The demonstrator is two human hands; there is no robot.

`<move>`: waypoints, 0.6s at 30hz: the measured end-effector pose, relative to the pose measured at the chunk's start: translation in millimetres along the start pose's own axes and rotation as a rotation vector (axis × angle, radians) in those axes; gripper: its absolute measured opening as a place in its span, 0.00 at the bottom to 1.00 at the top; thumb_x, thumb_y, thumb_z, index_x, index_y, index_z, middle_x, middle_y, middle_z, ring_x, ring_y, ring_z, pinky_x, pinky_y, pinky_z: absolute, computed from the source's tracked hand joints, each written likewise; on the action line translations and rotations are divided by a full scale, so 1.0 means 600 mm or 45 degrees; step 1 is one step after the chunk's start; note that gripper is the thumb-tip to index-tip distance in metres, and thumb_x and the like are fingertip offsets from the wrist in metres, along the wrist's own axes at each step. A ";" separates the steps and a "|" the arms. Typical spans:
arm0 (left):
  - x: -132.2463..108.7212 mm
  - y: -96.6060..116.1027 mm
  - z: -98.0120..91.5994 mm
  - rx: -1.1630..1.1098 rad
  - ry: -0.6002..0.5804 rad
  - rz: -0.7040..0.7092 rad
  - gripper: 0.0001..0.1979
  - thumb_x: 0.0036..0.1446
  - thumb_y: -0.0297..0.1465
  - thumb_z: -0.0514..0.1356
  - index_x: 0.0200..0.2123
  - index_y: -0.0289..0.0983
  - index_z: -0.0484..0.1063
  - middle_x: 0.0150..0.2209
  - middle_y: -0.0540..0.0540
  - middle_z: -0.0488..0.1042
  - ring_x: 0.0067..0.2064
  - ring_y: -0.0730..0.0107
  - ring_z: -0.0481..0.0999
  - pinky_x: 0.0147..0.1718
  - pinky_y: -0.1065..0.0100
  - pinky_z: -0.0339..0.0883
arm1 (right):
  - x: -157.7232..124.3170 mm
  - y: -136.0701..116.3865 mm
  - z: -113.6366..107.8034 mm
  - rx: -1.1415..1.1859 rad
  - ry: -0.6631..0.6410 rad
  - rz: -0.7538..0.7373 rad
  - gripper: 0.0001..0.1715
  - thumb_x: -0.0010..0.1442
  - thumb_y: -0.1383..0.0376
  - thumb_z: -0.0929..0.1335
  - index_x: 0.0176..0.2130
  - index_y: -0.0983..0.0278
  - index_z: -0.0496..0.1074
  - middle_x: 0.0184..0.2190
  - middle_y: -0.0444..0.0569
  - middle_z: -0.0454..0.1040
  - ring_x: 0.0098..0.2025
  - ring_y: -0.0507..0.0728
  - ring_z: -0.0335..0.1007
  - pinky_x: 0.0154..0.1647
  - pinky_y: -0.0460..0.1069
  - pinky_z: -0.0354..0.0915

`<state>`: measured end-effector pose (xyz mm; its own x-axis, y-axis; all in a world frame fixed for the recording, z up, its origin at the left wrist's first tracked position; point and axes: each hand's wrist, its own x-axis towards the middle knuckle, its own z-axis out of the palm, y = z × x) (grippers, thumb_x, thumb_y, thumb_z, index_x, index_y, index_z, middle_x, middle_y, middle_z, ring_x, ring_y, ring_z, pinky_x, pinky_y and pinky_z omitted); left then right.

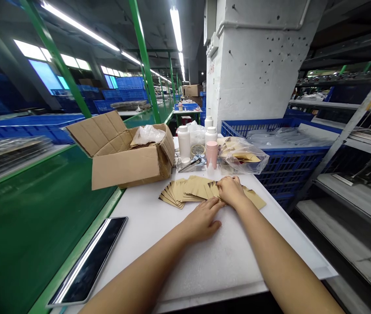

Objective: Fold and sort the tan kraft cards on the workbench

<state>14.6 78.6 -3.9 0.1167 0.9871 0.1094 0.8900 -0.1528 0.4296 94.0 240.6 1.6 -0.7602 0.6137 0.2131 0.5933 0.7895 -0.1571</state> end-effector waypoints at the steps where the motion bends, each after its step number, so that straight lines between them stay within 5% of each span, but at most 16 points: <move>1: 0.000 0.000 0.000 0.002 0.001 0.000 0.29 0.56 0.34 0.52 0.60 0.41 0.50 0.63 0.41 0.50 0.64 0.54 0.48 0.61 0.50 0.47 | 0.000 -0.003 0.000 -0.015 -0.009 -0.006 0.16 0.56 0.68 0.59 0.34 0.61 0.75 0.41 0.50 0.76 0.48 0.57 0.65 0.51 0.56 0.49; 7: 0.000 0.000 0.001 -0.004 0.010 0.012 0.29 0.56 0.34 0.52 0.60 0.41 0.50 0.63 0.41 0.50 0.64 0.55 0.49 0.61 0.51 0.47 | 0.004 0.011 0.001 0.069 0.083 -0.007 0.16 0.52 0.72 0.60 0.31 0.61 0.75 0.39 0.49 0.76 0.48 0.58 0.64 0.55 0.58 0.47; 14: -0.001 0.003 -0.005 -0.033 0.014 0.006 0.29 0.55 0.32 0.52 0.61 0.42 0.49 0.63 0.42 0.51 0.65 0.57 0.48 0.62 0.52 0.47 | 0.000 0.122 -0.029 0.382 0.641 0.563 0.18 0.51 0.69 0.58 0.36 0.63 0.74 0.36 0.51 0.76 0.41 0.58 0.68 0.44 0.52 0.58; 18: 0.000 0.007 -0.011 -0.017 0.040 0.015 0.28 0.55 0.32 0.52 0.60 0.42 0.51 0.63 0.42 0.51 0.65 0.58 0.48 0.62 0.53 0.46 | -0.002 0.135 -0.027 0.384 0.512 0.594 0.15 0.52 0.65 0.60 0.34 0.62 0.74 0.33 0.50 0.76 0.38 0.58 0.68 0.39 0.50 0.58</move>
<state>15.6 77.5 3.7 0.1133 0.9833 0.1427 0.8824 -0.1656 0.4403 147.4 303.9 4.3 -0.2511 0.8859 0.3901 0.6912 0.4462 -0.5684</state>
